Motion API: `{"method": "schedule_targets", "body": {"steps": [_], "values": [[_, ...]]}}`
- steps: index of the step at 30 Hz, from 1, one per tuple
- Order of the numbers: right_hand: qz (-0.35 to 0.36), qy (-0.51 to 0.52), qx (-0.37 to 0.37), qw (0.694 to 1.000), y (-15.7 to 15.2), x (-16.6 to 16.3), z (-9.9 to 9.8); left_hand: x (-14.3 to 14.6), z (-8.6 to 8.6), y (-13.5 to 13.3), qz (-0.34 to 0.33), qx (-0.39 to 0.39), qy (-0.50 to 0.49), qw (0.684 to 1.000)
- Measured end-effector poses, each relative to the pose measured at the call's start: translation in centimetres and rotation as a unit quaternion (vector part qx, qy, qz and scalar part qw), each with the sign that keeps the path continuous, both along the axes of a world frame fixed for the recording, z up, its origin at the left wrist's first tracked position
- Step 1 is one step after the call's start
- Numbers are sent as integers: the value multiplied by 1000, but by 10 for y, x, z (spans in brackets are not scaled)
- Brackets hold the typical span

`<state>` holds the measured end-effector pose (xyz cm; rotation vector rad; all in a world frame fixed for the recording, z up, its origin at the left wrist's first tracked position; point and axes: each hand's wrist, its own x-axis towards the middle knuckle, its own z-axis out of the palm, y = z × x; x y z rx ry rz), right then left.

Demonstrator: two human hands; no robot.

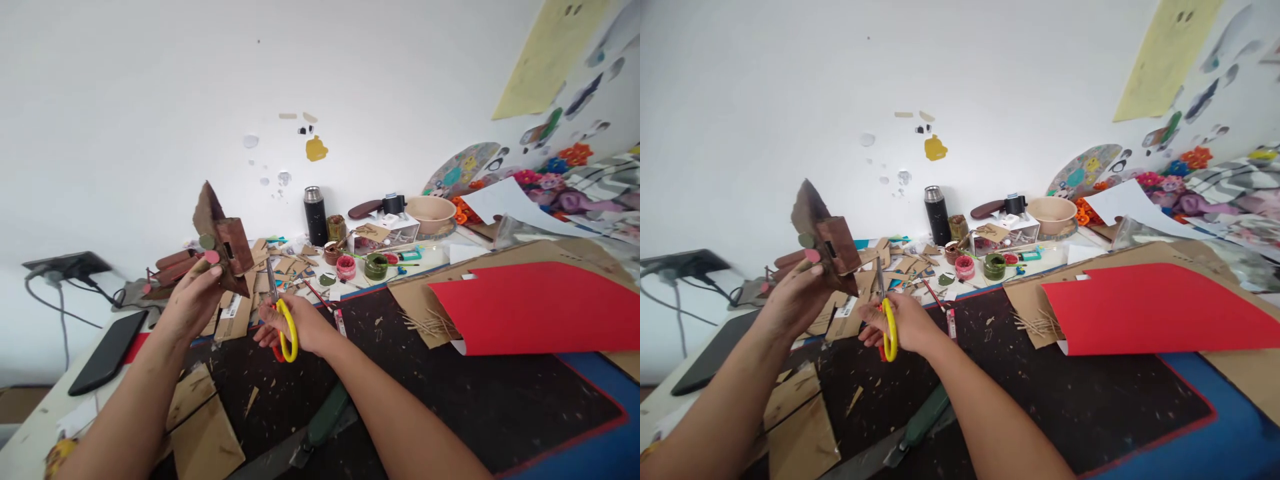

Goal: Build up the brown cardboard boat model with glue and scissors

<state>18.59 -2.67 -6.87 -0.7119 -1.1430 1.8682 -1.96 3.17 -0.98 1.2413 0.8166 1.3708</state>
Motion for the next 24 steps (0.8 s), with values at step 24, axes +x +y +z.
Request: {"method": "schedule_targets", "body": {"steps": [24], "values": [[-46,-127,60,989,-6,-5,-9,-6,-5,3,58,35,-33,997]]}}
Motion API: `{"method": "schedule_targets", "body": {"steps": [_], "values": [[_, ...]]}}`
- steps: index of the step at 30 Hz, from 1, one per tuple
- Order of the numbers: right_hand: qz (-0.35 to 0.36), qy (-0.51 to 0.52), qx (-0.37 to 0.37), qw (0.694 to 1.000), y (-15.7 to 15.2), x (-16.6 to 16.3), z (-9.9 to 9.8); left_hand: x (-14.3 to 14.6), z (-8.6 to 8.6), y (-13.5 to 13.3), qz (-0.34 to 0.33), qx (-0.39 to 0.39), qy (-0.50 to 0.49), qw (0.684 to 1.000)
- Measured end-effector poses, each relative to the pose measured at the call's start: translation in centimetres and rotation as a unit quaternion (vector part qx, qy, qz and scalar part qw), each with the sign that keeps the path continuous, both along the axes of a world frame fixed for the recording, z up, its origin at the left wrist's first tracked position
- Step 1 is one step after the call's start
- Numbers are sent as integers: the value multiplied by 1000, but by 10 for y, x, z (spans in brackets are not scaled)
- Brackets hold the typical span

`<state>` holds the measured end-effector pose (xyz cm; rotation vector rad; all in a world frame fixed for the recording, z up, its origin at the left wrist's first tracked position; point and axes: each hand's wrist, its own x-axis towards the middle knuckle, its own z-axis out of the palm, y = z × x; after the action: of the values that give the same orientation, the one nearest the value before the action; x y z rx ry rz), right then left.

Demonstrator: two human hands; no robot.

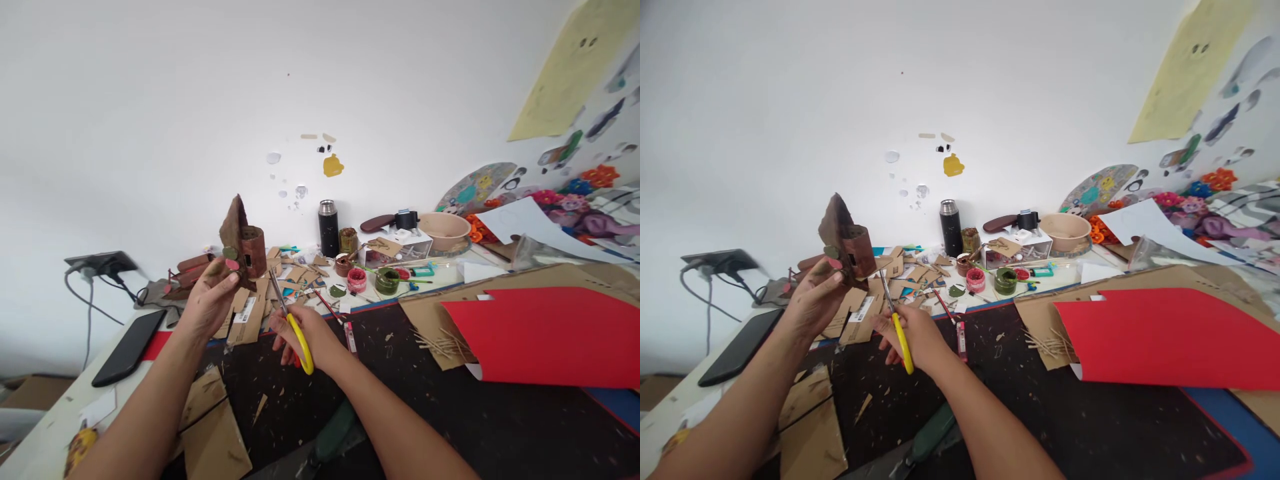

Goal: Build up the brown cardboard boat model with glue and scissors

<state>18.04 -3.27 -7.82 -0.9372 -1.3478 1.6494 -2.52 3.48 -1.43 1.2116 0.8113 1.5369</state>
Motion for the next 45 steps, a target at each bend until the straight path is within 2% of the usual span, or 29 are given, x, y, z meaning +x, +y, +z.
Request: {"method": "schedule_targets", "body": {"steps": [8,13,23,34,40,45], "values": [[-9,11,-13,1000,-1,-1,4,12,0,-6,-45,-6,15,999],[-14,9,-6,1000,-4,2,13,14,-2,-7,-42,-22,22,999],[-29,22,-39,999,-5,4,19,14,-6,-7,-56,-9,112,992],[-73,-59,-8,996,-2,3,10,12,-12,-4,-65,-4,131,989],[-81,-129,32,988,-1,8,9,10,-18,-1,-59,-9,143,988],[-80,-141,35,986,1,8,6,10,-19,0,-52,-17,148,987]]}}
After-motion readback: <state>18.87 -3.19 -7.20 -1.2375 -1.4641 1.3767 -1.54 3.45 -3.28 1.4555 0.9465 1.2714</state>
